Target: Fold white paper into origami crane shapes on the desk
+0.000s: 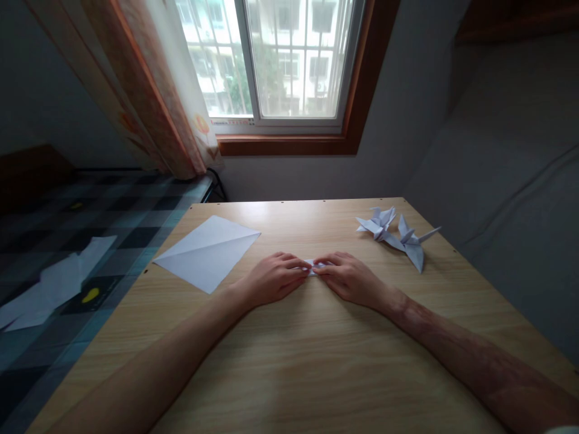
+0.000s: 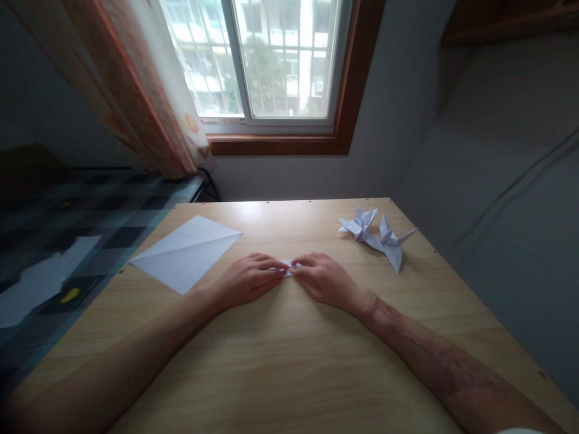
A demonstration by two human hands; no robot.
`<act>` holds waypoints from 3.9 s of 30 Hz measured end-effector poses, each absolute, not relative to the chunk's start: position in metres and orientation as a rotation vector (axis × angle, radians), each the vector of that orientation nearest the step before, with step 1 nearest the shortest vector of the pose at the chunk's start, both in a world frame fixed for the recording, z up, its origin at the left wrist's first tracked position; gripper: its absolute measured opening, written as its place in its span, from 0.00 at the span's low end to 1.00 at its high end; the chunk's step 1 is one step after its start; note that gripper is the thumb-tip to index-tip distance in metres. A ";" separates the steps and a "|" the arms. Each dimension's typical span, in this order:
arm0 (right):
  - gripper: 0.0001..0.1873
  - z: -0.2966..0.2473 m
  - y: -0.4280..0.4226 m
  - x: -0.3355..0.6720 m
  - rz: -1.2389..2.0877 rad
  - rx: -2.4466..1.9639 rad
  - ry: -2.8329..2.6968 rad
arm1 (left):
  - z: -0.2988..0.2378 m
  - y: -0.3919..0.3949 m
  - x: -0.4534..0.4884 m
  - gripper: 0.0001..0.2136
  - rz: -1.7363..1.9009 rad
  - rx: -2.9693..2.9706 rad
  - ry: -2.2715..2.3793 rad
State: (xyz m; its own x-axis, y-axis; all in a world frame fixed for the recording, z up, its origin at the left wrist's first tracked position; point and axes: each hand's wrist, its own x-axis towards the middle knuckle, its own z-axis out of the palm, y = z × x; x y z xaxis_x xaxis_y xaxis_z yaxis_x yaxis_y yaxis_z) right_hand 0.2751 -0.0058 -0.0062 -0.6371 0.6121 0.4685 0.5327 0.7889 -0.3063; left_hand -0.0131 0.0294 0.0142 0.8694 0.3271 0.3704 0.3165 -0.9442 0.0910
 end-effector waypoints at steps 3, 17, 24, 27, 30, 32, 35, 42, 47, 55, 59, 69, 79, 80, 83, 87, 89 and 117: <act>0.12 -0.006 -0.006 0.273 0.172 -0.844 -2.407 | 0.011 0.028 -0.009 0.13 0.636 3.016 0.590; 0.13 -0.001 -0.004 0.281 0.164 -0.816 -2.407 | 0.007 0.027 -0.003 0.14 0.559 3.090 0.661; 0.08 0.003 -0.006 0.283 0.113 -0.821 -2.399 | 0.013 0.027 -0.003 0.14 0.538 3.092 0.610; 0.07 0.001 -0.005 0.284 0.068 -0.828 -2.351 | 0.016 0.027 -0.003 0.13 0.549 3.106 0.595; 0.06 -0.002 -0.004 0.286 0.035 -0.857 -2.317 | 0.014 0.029 -0.003 0.13 0.606 3.089 0.561; 0.03 -0.004 -0.003 0.286 0.038 -0.893 -2.295 | 0.010 0.030 -0.005 0.12 0.657 3.060 0.559; 0.14 -0.004 -0.004 0.283 0.097 -0.906 -2.325 | 0.004 0.031 -0.007 0.11 0.702 3.030 0.570; 0.14 -0.001 -0.006 0.277 0.216 -0.879 -2.357 | 0.001 0.025 -0.008 0.10 0.665 3.028 0.632; 0.16 -0.005 -0.006 0.275 0.243 -0.852 -2.331 | 0.004 0.023 -0.005 0.10 0.698 3.018 0.652; 0.13 -0.005 -0.006 0.271 0.263 -0.870 -2.297 | 0.003 0.026 -0.001 0.12 0.743 2.952 0.696; 0.10 -0.005 -0.007 0.267 0.290 -0.894 -2.275 | 0.005 0.028 0.000 0.12 0.743 2.887 0.714; 0.05 -0.004 -0.005 0.266 0.382 -0.927 -2.210 | 0.006 0.029 0.002 0.12 0.755 2.812 0.771; 0.06 -0.008 -0.005 0.267 0.451 -0.881 -2.133 | 0.005 0.030 0.005 0.10 0.771 2.659 0.754; 0.06 -0.007 -0.005 0.267 0.449 -0.878 -2.122 | 0.005 0.030 0.005 0.10 0.791 2.649 0.746; 0.06 -0.006 -0.006 0.266 0.438 -0.873 -2.091 | 0.007 0.031 0.005 0.10 0.862 2.613 0.725; 0.06 -0.005 -0.006 0.267 0.428 -0.885 -2.054 | 0.006 0.029 0.005 0.10 0.917 2.523 0.732; 0.06 -0.005 -0.006 0.268 0.411 -0.886 -2.054 | 0.005 0.028 0.005 0.09 0.895 2.493 0.766; 0.11 0.006 -0.018 0.247 0.781 -1.028 -1.620 | 0.012 0.007 0.038 0.23 0.965 0.866 0.867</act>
State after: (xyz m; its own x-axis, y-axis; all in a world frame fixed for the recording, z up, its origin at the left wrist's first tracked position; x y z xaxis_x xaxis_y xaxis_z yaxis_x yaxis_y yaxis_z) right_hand 0.2465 -0.0176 0.0059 -0.1153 0.9051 0.4093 0.2438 0.4252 -0.8716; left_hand 0.0377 0.0071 0.0120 0.3155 0.9240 -0.2161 -0.3132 0.3163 0.8954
